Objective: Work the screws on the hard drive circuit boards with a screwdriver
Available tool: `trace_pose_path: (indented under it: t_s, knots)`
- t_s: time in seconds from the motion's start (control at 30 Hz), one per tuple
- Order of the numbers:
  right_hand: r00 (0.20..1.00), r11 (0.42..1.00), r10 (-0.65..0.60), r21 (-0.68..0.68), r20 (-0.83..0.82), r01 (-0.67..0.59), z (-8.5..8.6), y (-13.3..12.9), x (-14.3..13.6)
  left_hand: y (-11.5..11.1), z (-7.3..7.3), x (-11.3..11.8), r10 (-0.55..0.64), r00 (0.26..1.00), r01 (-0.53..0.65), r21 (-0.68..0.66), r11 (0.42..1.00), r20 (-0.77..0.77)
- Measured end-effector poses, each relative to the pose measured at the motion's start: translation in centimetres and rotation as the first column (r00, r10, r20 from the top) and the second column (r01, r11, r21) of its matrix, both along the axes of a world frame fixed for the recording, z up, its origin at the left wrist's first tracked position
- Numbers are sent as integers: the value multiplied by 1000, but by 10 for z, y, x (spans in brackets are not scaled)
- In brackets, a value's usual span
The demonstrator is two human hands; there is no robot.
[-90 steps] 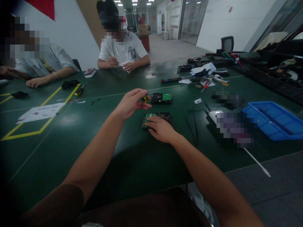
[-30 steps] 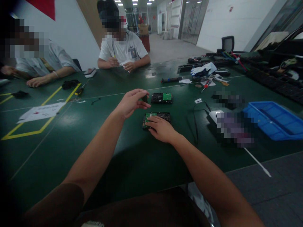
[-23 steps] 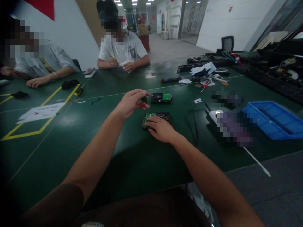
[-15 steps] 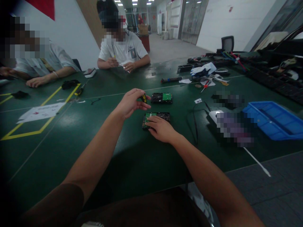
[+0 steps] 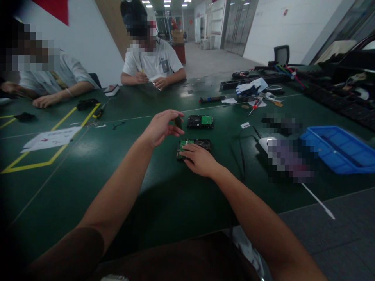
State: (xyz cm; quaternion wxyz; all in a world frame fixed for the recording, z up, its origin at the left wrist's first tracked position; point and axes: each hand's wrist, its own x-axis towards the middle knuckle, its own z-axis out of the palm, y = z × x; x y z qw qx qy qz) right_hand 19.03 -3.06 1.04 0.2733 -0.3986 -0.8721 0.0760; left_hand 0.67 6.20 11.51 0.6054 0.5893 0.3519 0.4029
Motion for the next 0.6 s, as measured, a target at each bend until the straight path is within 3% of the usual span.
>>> trace_pose_path:
  t_s: [0.6]
  knots:
    - [1000,1000,-1,7,10,1,-2,0,0,1,-7,1,-61,998,61,69,996,-1]
